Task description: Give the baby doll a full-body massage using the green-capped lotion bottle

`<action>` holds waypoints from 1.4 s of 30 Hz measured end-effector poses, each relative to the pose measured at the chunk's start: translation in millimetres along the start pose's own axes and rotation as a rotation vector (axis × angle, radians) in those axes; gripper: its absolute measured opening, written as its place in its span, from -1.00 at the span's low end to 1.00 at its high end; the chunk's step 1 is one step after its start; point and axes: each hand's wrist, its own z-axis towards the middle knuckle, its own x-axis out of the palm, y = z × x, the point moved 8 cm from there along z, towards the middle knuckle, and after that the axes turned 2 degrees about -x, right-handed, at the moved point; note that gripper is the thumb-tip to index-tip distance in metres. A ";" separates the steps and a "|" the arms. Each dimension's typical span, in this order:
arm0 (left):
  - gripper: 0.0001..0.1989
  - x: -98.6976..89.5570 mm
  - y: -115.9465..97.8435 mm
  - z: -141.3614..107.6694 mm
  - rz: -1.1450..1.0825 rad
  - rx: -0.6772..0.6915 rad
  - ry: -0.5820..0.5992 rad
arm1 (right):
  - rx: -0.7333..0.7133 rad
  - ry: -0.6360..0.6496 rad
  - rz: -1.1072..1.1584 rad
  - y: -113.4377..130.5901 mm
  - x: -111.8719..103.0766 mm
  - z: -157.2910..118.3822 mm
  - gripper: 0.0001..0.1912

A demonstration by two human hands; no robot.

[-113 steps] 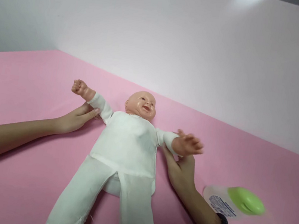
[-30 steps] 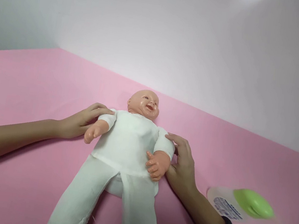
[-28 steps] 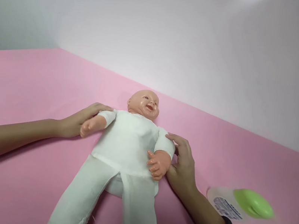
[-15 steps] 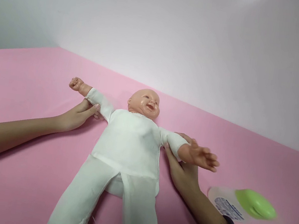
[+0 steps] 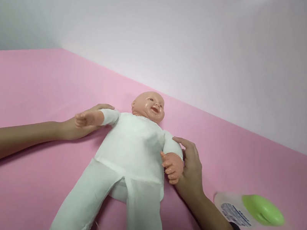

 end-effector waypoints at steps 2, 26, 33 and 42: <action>-0.39 0.3 8.8 -0.7 0.023 -0.068 0.004 | 0.012 0.005 -0.002 -1.4 0.6 -0.9 -0.54; -0.37 -2.2 19.8 -1.3 0.041 -0.208 -0.021 | 0.276 0.038 0.144 -17.0 6.8 -4.4 -0.45; -0.38 -2.9 21.0 1.1 0.047 -0.207 -0.029 | 0.286 0.059 0.153 -20.3 9.6 -7.4 -0.40; -0.35 -2.0 21.1 -1.0 0.037 -0.237 -0.017 | 0.297 0.066 0.161 -23.1 11.4 -9.8 -0.39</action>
